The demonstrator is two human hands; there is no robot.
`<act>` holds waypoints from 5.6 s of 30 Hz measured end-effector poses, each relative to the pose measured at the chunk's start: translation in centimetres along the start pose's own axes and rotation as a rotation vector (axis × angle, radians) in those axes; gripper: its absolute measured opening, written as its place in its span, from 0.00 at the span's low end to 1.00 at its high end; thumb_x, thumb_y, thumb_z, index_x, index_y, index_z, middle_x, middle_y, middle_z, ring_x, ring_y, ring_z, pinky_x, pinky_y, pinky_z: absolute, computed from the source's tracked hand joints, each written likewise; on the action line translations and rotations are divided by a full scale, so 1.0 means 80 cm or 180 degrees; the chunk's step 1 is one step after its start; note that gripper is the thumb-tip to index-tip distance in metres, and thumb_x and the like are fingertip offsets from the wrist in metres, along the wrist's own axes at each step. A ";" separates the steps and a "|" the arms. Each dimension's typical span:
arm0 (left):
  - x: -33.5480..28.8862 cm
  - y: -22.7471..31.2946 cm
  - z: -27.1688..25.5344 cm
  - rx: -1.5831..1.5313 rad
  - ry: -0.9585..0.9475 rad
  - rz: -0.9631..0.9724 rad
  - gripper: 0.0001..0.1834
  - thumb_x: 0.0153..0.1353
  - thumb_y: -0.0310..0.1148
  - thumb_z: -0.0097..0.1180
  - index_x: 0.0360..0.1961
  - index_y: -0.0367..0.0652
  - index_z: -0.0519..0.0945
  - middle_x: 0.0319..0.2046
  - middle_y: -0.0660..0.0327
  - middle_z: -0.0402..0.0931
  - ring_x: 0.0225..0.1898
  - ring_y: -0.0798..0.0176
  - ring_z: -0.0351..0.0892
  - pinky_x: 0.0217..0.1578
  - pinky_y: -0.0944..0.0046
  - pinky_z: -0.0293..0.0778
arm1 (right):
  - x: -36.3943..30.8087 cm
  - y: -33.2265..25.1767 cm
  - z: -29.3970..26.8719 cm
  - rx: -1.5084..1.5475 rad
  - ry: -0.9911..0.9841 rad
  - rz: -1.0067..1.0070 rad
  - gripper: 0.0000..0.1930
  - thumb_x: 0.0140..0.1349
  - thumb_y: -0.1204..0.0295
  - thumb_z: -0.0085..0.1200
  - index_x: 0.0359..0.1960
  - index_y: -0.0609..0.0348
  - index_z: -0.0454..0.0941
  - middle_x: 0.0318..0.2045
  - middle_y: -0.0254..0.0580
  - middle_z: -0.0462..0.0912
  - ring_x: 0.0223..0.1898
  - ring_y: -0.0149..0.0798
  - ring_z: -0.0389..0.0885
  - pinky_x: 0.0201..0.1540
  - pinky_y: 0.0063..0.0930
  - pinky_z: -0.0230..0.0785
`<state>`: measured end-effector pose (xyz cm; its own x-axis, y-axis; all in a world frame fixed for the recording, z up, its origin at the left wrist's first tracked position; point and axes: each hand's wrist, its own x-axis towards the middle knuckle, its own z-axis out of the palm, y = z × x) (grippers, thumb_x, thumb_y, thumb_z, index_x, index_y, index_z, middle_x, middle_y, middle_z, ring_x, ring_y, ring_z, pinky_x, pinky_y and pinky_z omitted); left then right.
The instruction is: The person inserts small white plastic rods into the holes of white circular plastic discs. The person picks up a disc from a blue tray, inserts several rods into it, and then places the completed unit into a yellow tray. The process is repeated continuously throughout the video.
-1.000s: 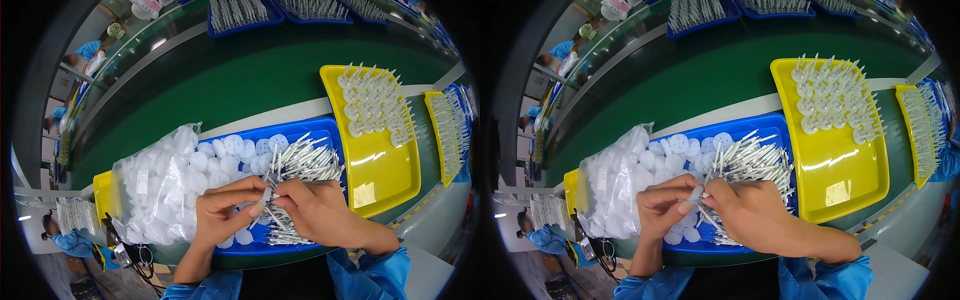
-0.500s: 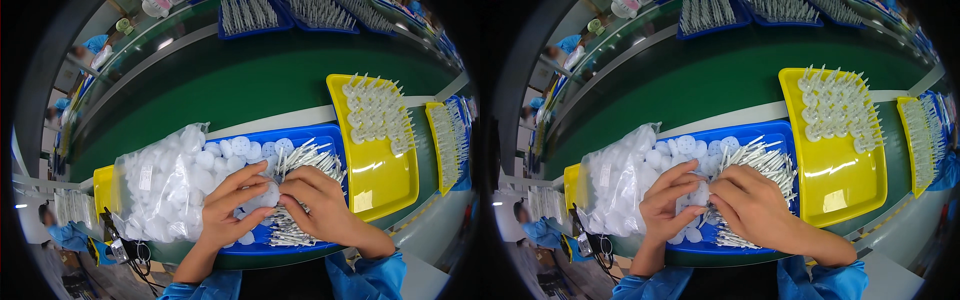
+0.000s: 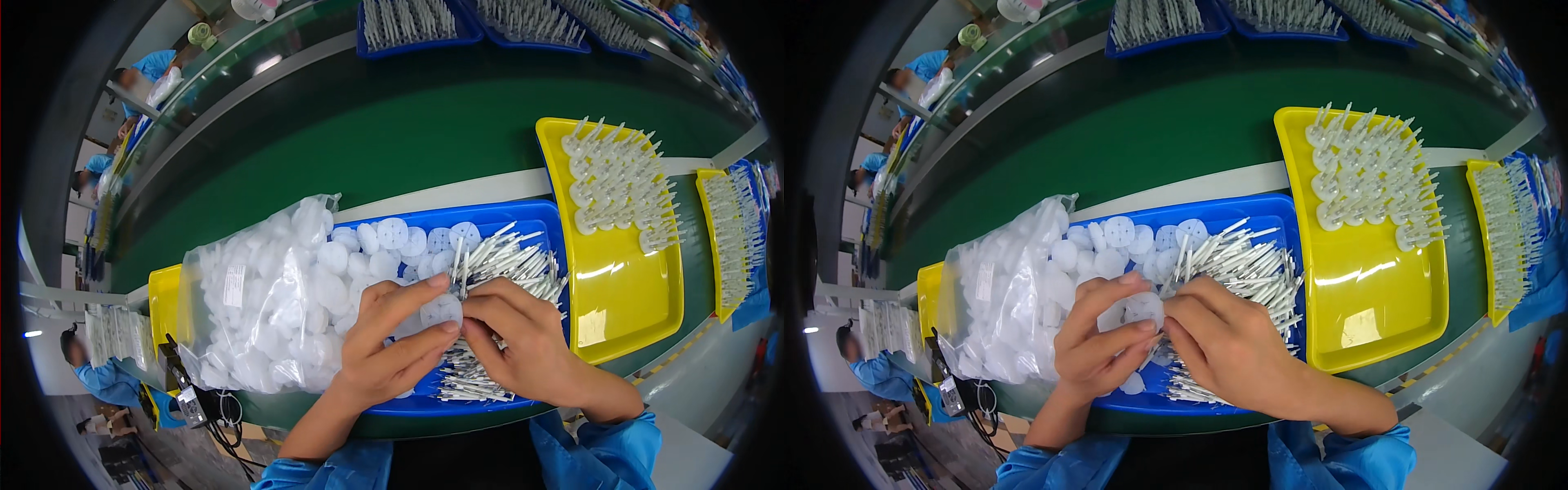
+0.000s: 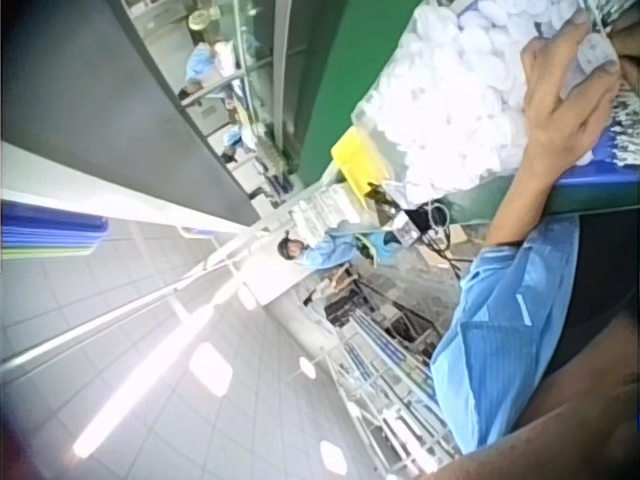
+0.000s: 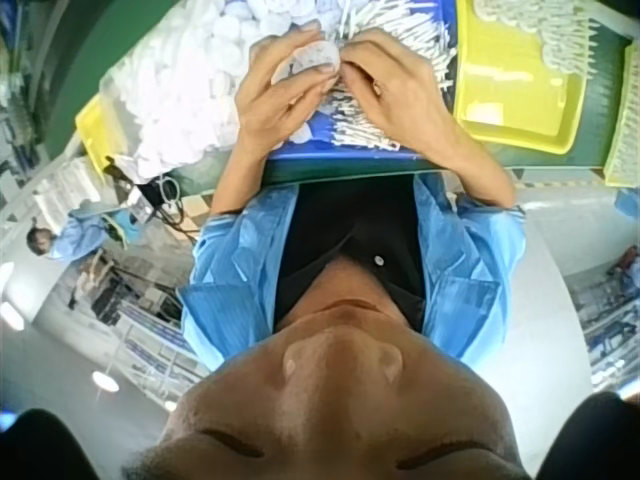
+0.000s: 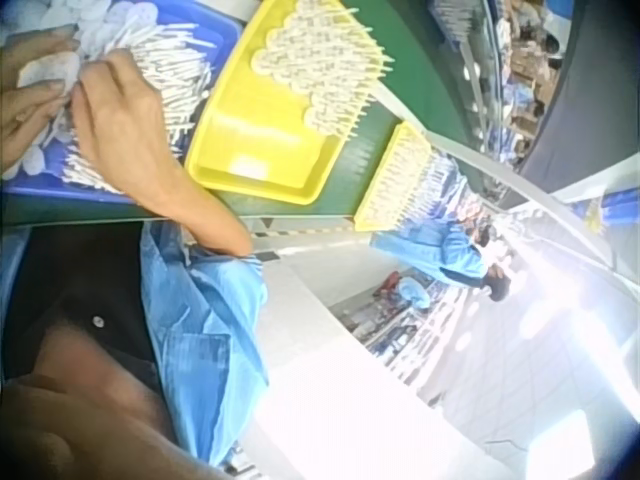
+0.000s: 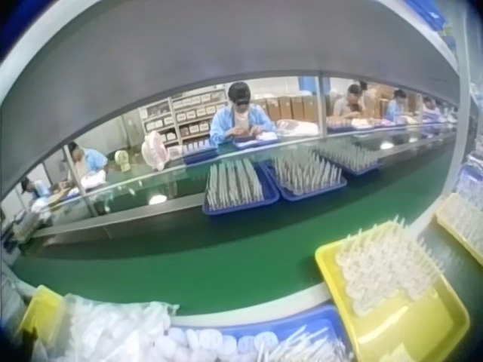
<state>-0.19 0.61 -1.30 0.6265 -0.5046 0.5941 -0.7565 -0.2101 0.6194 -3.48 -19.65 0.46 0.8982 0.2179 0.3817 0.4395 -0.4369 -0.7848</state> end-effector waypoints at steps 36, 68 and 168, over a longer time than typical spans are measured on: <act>-0.002 -0.009 -0.016 -0.3546 0.0284 -0.2452 0.12 0.67 0.25 0.56 0.50 0.31 0.77 0.53 0.44 0.79 0.54 0.58 0.79 0.56 0.57 0.74 | 0.021 -0.001 -0.053 -0.0199 -0.0454 0.0246 0.11 0.62 0.85 0.52 0.46 0.65 0.77 0.40 0.52 0.75 0.43 0.54 0.80 0.45 0.39 0.74; -0.003 -0.004 -0.008 -0.2477 0.0264 -0.1770 0.14 0.57 0.14 0.63 0.45 0.31 0.82 0.52 0.43 0.78 0.56 0.53 0.78 0.58 0.53 0.73 | 0.012 0.005 -0.036 0.0761 -0.0807 0.0701 0.05 0.65 0.74 0.57 0.39 0.63 0.76 0.24 0.52 0.83 0.24 0.54 0.83 0.27 0.41 0.72; 0.003 0.003 -0.068 0.1563 -0.0651 -0.1548 0.18 0.51 0.23 0.68 0.45 0.39 0.82 0.59 0.53 0.76 0.60 0.43 0.74 0.56 0.53 0.73 | 0.029 0.030 -0.089 -0.1722 -0.0973 -0.0844 0.09 0.51 0.79 0.58 0.36 0.64 0.80 0.41 0.46 0.80 0.43 0.48 0.81 0.48 0.39 0.75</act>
<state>0.79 5.01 1.78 0.9026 -0.3947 0.1720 -0.4280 -0.7788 0.4585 -0.34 -26.38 2.95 0.7530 0.5804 0.3100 0.6567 -0.6928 -0.2982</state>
